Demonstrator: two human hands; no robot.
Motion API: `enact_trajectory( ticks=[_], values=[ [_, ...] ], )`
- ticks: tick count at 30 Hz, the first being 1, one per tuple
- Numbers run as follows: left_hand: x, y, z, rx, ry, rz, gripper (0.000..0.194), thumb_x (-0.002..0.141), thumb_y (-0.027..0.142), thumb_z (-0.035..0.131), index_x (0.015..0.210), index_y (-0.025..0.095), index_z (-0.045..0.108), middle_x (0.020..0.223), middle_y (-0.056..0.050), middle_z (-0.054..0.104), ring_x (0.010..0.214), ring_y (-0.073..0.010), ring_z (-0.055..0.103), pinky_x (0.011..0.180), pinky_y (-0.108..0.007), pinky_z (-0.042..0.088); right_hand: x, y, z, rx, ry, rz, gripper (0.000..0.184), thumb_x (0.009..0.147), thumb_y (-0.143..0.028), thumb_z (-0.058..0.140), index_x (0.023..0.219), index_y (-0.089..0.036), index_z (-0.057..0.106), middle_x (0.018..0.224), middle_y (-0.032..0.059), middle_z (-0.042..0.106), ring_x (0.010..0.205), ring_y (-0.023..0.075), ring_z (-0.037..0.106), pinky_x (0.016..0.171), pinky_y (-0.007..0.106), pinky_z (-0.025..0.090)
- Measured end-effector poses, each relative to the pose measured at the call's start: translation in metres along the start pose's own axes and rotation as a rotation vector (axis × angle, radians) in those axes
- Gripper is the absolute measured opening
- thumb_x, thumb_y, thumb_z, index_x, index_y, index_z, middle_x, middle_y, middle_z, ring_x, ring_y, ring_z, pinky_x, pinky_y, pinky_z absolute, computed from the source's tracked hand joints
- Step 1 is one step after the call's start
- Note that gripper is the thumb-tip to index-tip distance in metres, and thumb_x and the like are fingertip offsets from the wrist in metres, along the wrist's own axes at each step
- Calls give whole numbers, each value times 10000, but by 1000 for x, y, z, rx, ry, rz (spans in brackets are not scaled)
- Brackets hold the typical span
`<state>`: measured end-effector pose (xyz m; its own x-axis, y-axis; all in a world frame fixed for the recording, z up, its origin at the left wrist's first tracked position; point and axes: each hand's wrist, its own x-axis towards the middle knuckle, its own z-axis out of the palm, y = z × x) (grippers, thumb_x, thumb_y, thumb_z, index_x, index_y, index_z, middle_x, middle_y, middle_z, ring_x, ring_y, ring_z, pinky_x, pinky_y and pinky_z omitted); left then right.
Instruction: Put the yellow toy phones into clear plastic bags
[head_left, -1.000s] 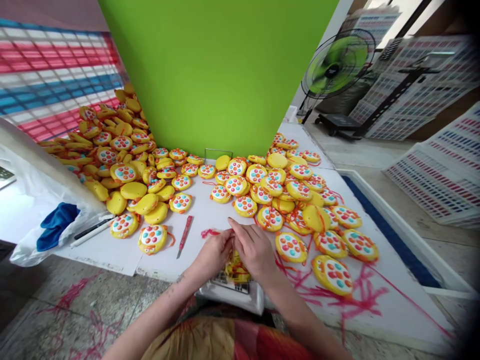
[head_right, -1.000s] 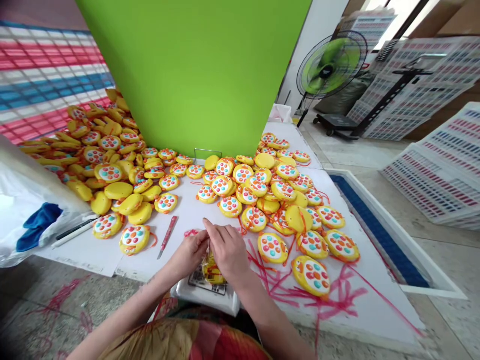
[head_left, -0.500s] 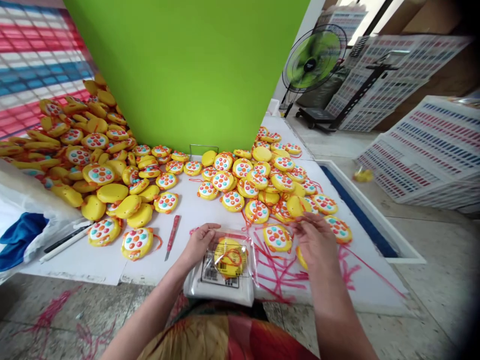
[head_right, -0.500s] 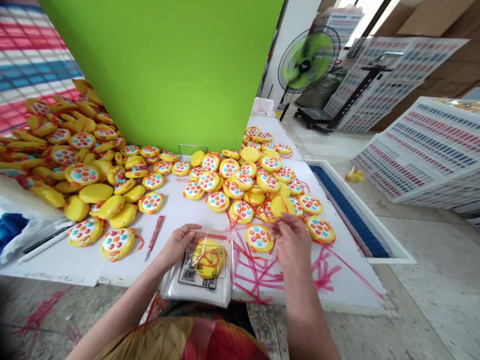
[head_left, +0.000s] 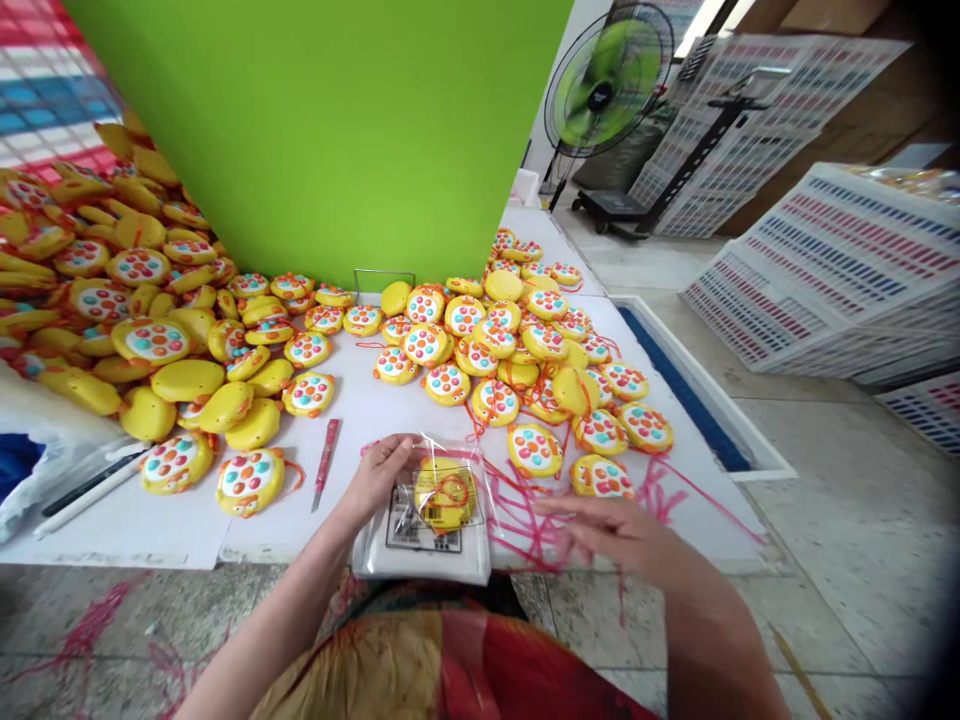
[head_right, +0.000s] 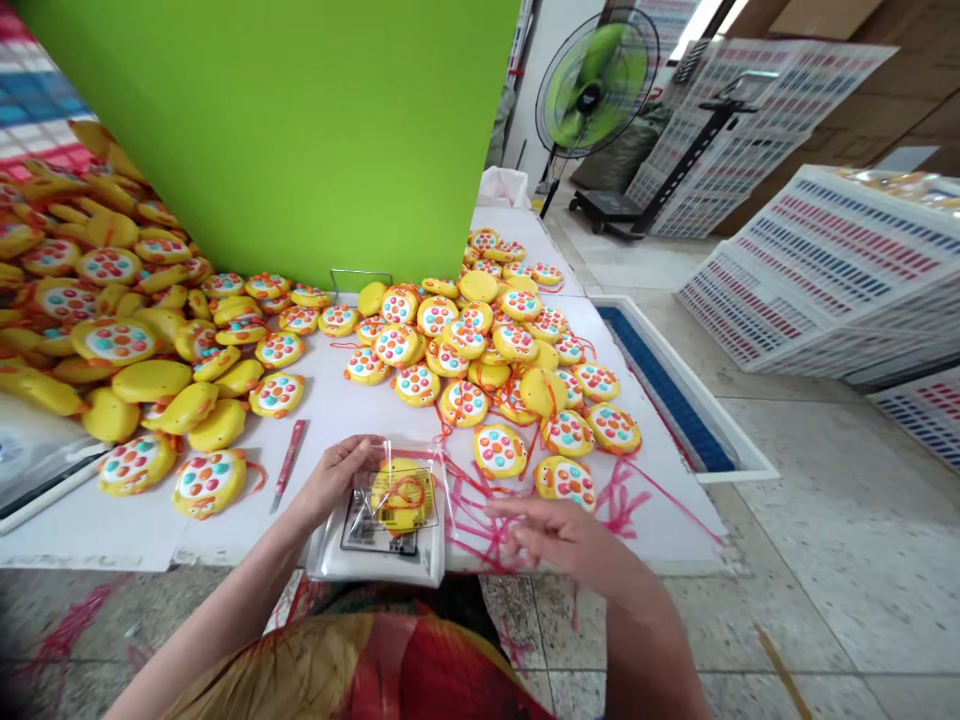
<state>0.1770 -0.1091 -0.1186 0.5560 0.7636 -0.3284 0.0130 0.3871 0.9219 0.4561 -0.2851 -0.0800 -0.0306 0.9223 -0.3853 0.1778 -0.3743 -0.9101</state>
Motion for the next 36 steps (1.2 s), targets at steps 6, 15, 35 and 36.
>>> enact_trajectory(
  ticks=[6,15,35,36],
  values=[
    [-1,2,3,43,-3,8,373,730,449,691,930,136,655,799,-41,676,669,-134,597,617,-233,471,19,-20,-1,-58,285,-55,342,719,-416,673,997,-224,728,867,74,732,537,152,613,444,242,444],
    [1,-4,-1,106,16,25,362,747,459,659,911,136,664,770,-36,661,670,-140,585,623,-241,459,20,-21,3,74,89,-254,422,758,-578,595,838,-185,727,602,51,670,407,129,545,409,248,419],
    [1,-7,-8,-126,5,-24,229,710,309,643,863,143,685,765,-41,691,675,-143,615,615,-236,454,107,0,44,-37,293,-263,218,778,-322,588,884,-183,717,880,50,720,781,170,633,745,311,491],
    [1,-6,-8,-138,10,-15,157,694,279,624,756,141,666,677,-20,650,611,-123,578,579,-223,436,105,0,44,-54,292,-267,195,775,-305,582,840,-189,724,849,45,721,788,177,636,757,316,489]
  ],
)
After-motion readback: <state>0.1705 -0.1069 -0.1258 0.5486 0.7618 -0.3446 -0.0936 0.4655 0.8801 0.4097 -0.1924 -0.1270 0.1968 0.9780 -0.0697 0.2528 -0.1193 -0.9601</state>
